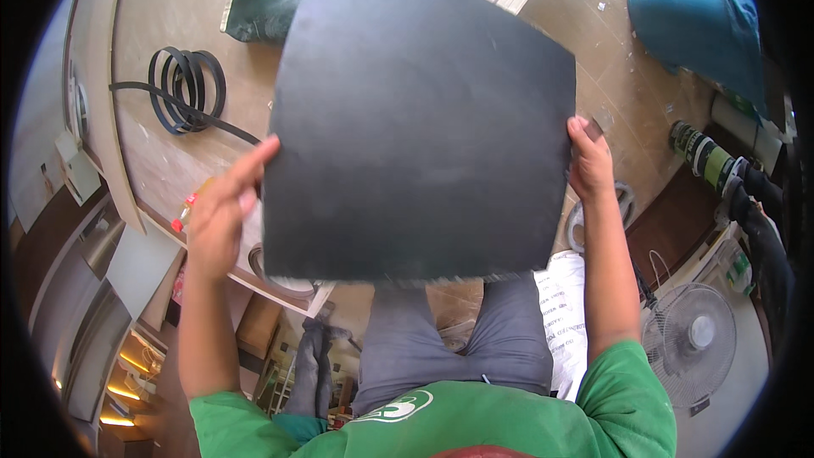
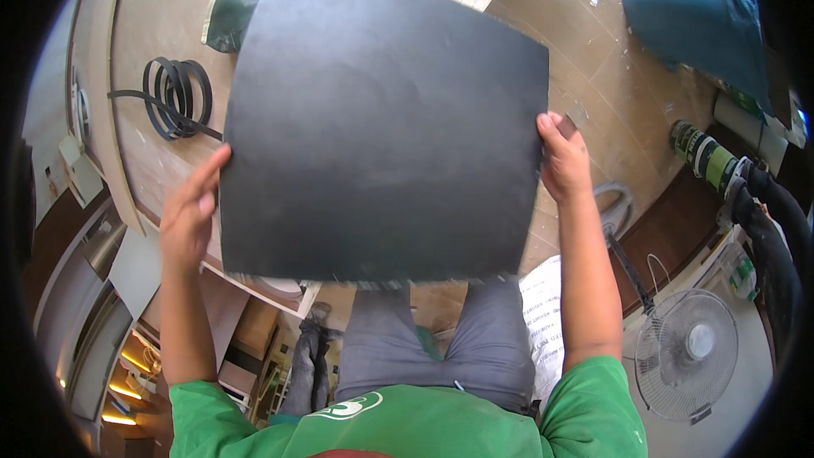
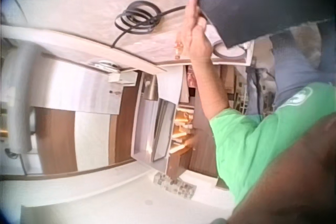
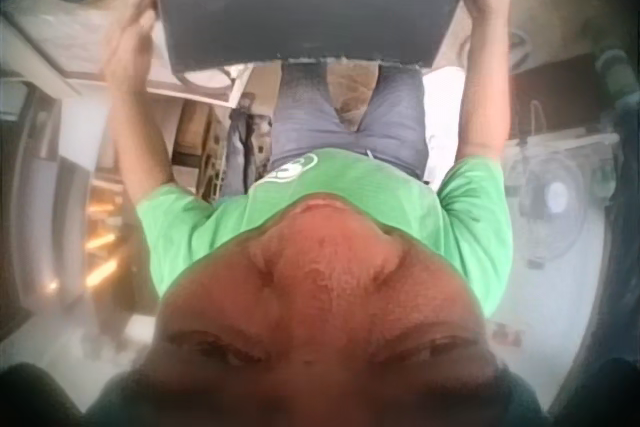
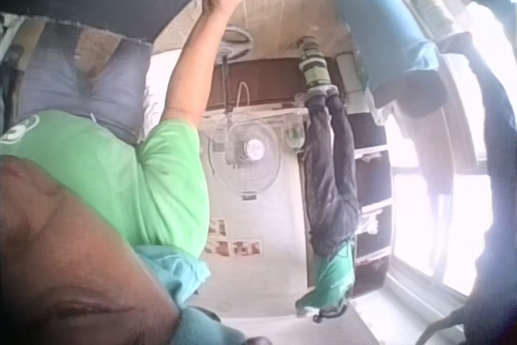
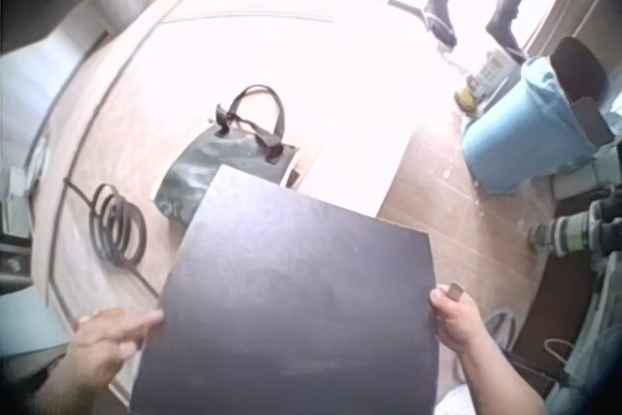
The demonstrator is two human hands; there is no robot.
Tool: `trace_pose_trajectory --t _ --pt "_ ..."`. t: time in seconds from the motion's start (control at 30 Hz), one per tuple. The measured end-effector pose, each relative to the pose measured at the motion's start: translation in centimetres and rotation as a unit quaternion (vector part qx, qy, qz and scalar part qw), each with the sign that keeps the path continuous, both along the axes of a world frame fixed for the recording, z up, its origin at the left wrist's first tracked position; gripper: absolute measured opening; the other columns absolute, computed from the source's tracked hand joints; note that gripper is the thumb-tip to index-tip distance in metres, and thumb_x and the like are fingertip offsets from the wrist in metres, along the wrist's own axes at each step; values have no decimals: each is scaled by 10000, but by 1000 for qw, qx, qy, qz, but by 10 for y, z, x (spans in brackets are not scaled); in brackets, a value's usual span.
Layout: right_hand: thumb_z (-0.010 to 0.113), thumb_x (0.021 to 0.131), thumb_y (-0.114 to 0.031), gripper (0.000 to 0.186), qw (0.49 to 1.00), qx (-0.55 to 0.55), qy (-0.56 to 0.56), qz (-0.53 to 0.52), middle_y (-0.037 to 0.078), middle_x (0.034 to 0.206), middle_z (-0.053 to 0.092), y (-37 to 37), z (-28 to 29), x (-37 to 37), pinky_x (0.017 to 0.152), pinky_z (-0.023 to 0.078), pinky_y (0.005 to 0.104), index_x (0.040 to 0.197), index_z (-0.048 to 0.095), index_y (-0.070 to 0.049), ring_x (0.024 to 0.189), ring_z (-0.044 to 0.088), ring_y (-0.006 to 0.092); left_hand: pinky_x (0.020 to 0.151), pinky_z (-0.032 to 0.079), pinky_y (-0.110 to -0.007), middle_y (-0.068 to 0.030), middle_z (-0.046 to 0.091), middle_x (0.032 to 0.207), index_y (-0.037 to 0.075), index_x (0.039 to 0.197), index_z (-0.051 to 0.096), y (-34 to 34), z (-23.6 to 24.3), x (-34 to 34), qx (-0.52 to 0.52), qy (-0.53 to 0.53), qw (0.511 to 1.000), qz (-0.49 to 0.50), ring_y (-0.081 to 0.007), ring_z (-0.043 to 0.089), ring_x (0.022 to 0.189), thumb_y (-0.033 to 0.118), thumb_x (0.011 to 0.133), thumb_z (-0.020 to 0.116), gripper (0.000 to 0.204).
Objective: The person applies a strip of edge banding to the edge of a rectangular board. They use a metal file to smooth the edge and trim the excess material. The person repeatedly flips the board to work on different sides and checks the alignment of the banding.
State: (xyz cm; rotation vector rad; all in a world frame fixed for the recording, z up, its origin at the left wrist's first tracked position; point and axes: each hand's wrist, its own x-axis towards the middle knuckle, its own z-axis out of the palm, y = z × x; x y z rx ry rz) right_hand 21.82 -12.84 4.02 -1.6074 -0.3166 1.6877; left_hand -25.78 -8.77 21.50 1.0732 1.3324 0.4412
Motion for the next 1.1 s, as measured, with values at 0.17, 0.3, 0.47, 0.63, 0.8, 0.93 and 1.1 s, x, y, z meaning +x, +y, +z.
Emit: trace_pose_trajectory --t 0.17,0.3,0.47,0.63,0.8,0.93,1.1 --pt "695 956 -243 211 992 -91 65 52 23 984 686 -24 29 63 817 512 320 1046 669 -53 889 636 146 1114 408 -362 -214 622 1356 -104 1464 463 -18 55 61 44 -72 994 -74 -276 607 1262 -47 739 550 733" --pt "710 942 -228 258 978 -172 83 82 53 1026 706 -37 47 87 833 530 333 1097 671 -26 916 660 167 774 493 -329 -117 617 997 31 1298 664 -6 45 87 362 153 890 -231 -258 613 860 57 663 827 656" --pt "658 951 -255 288 928 -223 4 298 103 902 731 -26 73 100 600 497 290 1039 716 13 702 635 143 774 477 -383 -98 602 990 65 1047 697 6 13 120 420 140 893 -76 -262 590 886 342 727 831 444" --pt "578 944 -182 188 880 -208 122 409 62 736 693 -34 44 90 474 366 242 900 723 -71 538 516 93 641 426 -290 -19 540 742 21 864 599 60 -5 164 303 187 931 87 -120 501 688 595 1002 553 592" --pt "579 866 -34 178 939 -154 221 216 66 774 620 -35 -5 81 464 371 268 1023 655 -68 569 521 131 601 375 -306 35 429 718 16 775 563 109 -42 151 173 149 966 124 -90 384 685 606 1002 550 633" --pt "615 788 -33 268 959 -104 250 83 47 777 573 -32 -32 57 463 376 268 1054 599 -54 577 515 121 689 453 -310 -8 594 771 -25 889 666 143 -78 132 81 178 966 169 -100 520 745 623 986 565 662" --pt "736 834 -194 224 981 -43 115 148 -26 711 519 -8 -23 17 484 333 249 968 607 -69 564 460 67 821 497 -422 -224 683 884 -37 903 696 189 -133 85 124 405 903 76 -337 646 853 754 951 444 832"
